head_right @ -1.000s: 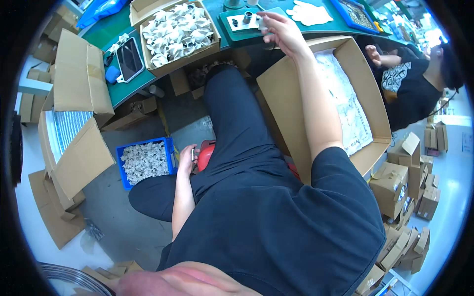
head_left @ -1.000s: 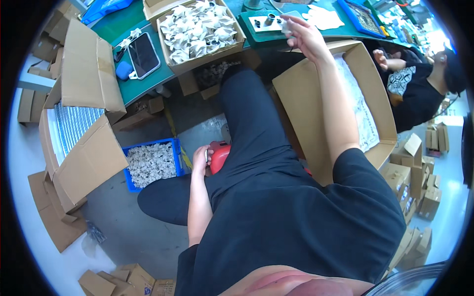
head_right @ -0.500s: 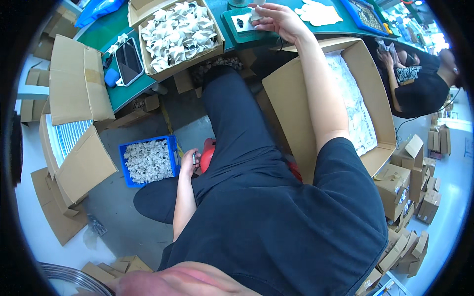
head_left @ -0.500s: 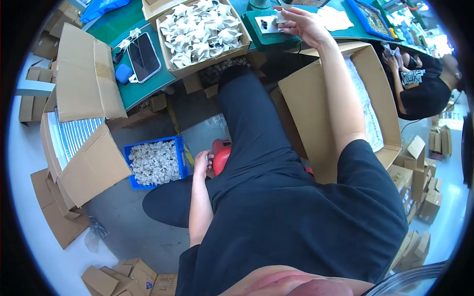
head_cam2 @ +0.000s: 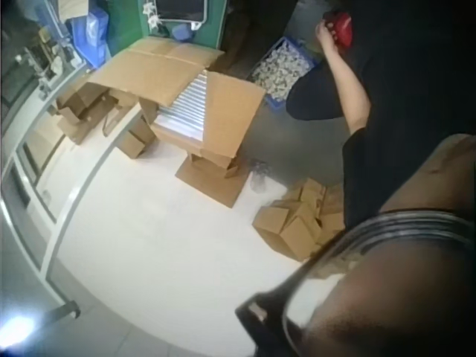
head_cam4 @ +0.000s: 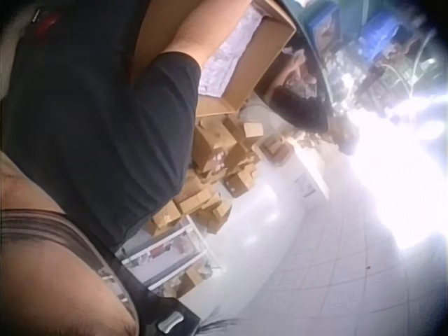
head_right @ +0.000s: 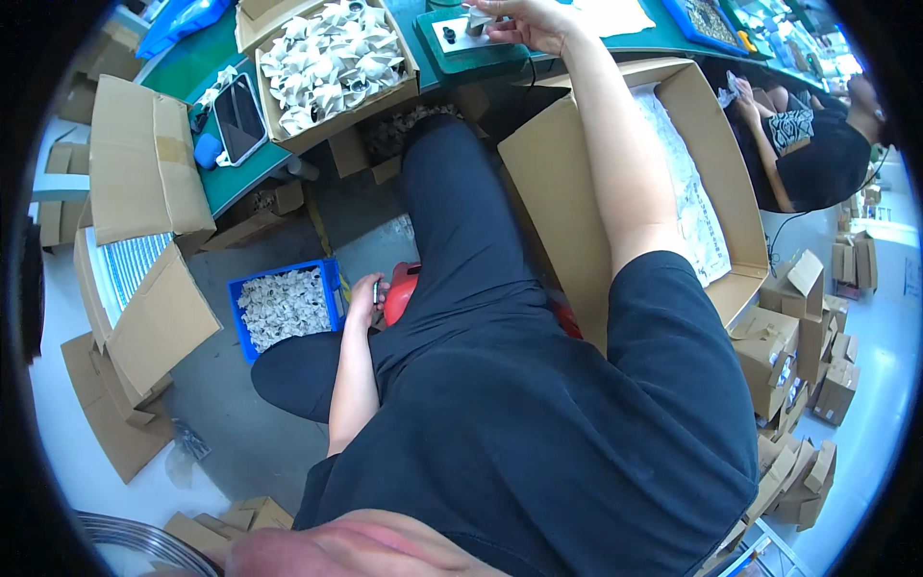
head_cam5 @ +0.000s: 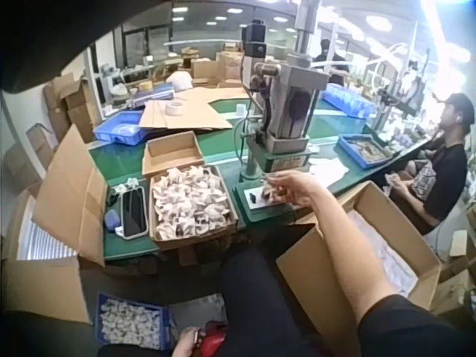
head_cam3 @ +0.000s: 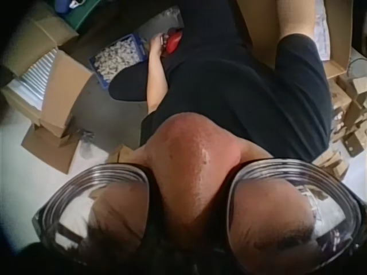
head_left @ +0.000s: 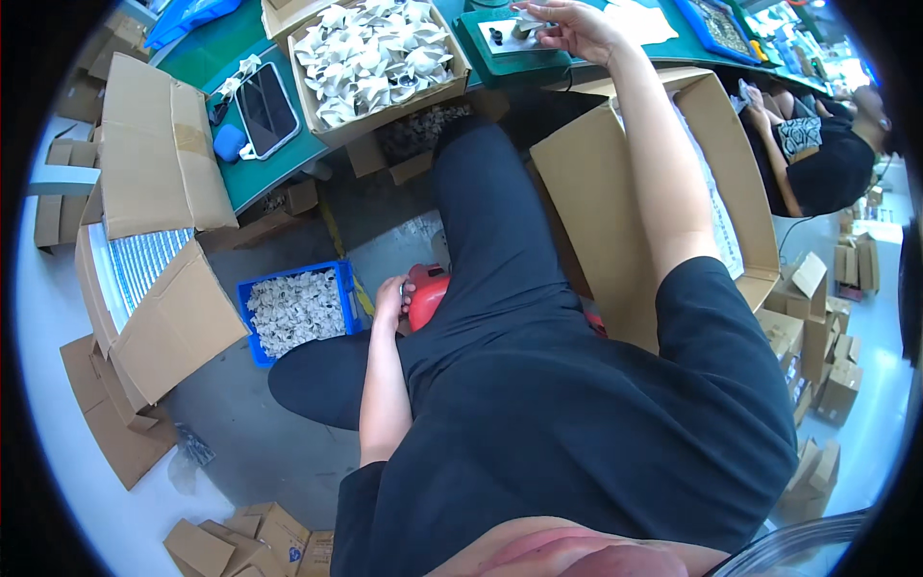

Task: Assemble small electronic or mechanical parts using a manual benchtop press and sorting components into boxes.

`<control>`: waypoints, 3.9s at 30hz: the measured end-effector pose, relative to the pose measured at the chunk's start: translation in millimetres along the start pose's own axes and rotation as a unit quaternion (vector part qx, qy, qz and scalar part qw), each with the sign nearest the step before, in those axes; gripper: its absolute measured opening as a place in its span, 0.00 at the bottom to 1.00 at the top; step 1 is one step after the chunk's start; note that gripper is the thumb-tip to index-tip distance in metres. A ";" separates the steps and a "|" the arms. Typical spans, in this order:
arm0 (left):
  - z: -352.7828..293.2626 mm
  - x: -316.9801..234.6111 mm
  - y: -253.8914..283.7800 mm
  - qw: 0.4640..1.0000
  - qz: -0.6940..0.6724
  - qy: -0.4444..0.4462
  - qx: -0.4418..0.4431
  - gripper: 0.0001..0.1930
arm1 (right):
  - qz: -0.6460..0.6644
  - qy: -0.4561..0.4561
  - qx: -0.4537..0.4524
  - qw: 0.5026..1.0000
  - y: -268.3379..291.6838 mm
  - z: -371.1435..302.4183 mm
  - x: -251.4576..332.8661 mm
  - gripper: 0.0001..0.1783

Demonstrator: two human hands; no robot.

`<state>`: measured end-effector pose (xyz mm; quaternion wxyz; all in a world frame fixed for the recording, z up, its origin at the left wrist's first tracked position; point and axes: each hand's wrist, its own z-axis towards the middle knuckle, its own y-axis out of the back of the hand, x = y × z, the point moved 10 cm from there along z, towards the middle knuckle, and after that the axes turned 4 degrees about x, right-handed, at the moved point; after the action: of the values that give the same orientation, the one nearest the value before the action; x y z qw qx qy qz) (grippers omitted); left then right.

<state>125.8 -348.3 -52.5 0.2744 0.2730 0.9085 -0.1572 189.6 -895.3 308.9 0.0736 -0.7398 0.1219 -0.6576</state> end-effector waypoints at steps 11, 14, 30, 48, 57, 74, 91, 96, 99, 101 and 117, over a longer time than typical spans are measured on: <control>-12.7 17.7 14.6 1.000 -0.006 -0.007 -0.027 0.15 | -0.312 -0.026 -0.201 0.928 -34.7 -35.7 31.6 0.20; -19.8 19.6 21.3 0.999 0.003 0.001 -0.039 0.16 | -0.296 -0.040 -0.255 0.920 67.7 -21.2 7.5 0.18; -31.3 19.3 30.0 0.995 -0.066 -0.027 -0.064 0.17 | -0.185 0.133 -0.138 0.964 16.4 -18.3 12.2 0.15; -35.8 18.8 18.7 0.996 -0.078 -0.041 -0.020 0.17 | -0.541 0.389 -0.245 0.704 -228.2 -17.4 61.8 0.22; -92.9 -47.0 -14.8 0.913 -0.362 -0.172 0.073 0.18 | -0.517 0.396 -0.217 0.727 -242.3 -72.9 47.1 0.14; -168.9 -163.2 -144.5 0.883 -0.214 -0.221 0.355 0.19 | -0.343 0.109 0.194 0.912 -315.5 -124.1 -104.5 0.14; -128.2 -56.0 -108.2 0.931 -0.253 -0.112 0.236 0.21 | -0.505 0.083 -0.307 0.803 -75.9 -72.9 58.0 0.23; -107.4 -39.6 -114.4 0.944 -0.228 -0.065 0.229 0.21 | -0.501 -0.016 -0.277 0.820 -78.8 -67.6 68.8 0.23; -91.6 -40.4 -126.1 0.949 -0.201 -0.046 0.239 0.21 | -0.470 -0.050 -0.238 0.849 -67.7 -60.6 76.9 0.25; -80.2 -37.8 -130.9 0.949 -0.185 -0.050 0.249 0.21 | -0.580 -0.157 -0.227 0.767 -62.6 -25.2 73.0 0.28; -7.0 -9.4 -52.7 0.979 -0.181 -0.003 0.089 0.18 | -0.420 -0.540 -0.116 0.721 25.2 -564.7 -232.4 0.16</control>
<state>98.8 -391.3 -34.3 0.2189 0.1267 0.9244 -0.2854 -396.6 -826.1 150.3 -0.2431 -0.9476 -0.1861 -0.0915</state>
